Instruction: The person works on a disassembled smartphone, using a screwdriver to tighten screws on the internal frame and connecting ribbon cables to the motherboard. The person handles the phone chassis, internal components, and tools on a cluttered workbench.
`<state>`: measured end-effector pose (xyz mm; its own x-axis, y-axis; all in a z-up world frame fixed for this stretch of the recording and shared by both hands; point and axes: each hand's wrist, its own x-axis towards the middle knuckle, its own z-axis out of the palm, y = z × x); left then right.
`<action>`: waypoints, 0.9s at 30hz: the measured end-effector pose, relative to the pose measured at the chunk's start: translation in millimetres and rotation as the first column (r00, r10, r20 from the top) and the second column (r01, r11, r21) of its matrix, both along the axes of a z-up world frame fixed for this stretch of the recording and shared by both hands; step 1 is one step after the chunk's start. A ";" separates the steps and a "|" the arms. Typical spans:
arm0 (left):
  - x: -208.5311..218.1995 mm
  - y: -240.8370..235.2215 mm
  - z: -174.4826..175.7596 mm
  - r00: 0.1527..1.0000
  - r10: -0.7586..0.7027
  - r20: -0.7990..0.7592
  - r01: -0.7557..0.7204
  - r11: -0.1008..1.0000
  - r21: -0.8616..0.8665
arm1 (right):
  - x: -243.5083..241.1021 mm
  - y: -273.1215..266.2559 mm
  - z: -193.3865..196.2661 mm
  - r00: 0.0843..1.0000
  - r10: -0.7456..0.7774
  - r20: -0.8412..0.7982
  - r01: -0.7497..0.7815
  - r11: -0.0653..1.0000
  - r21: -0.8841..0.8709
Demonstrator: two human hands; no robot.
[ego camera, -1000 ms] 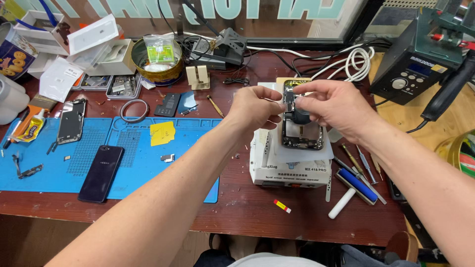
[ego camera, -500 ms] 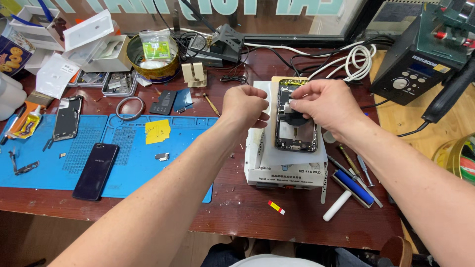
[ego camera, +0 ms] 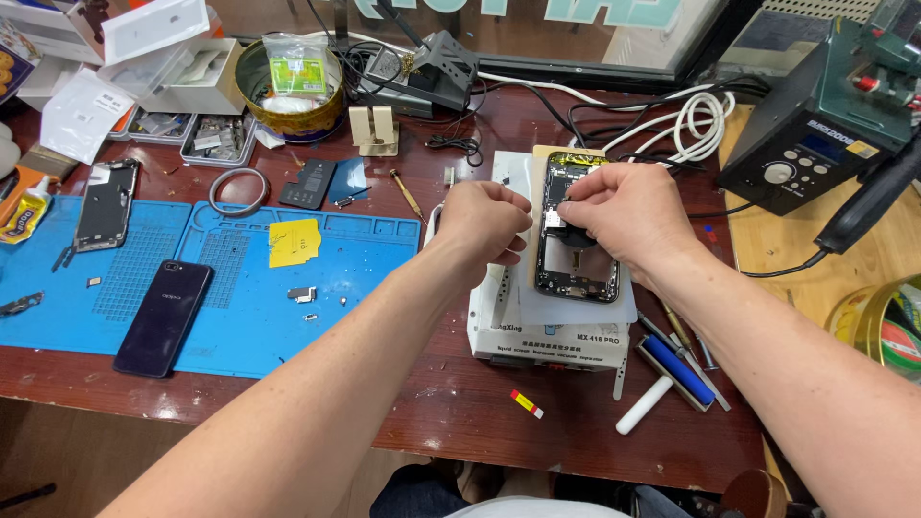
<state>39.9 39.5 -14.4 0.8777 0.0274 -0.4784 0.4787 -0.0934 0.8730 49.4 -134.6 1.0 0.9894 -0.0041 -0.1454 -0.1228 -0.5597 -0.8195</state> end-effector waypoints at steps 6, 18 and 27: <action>-3.5 -4.5 2.9 1.000 -0.007 -0.010 0.008 0.998 0.062 | 0.3 -0.1 3.2 1.000 0.000 -0.026 0.002 0.998 0.059; 1.6 -7.3 -5.6 1.000 0.008 -0.005 -0.007 1.000 0.015 | -1.8 -0.7 3.3 0.994 0.085 0.068 -0.072 0.983 -0.171; -5.8 -17.7 6.8 0.998 0.023 0.053 -0.035 0.974 0.224 | 5.2 -9.5 -3.7 0.985 0.161 0.063 -0.142 0.961 -0.238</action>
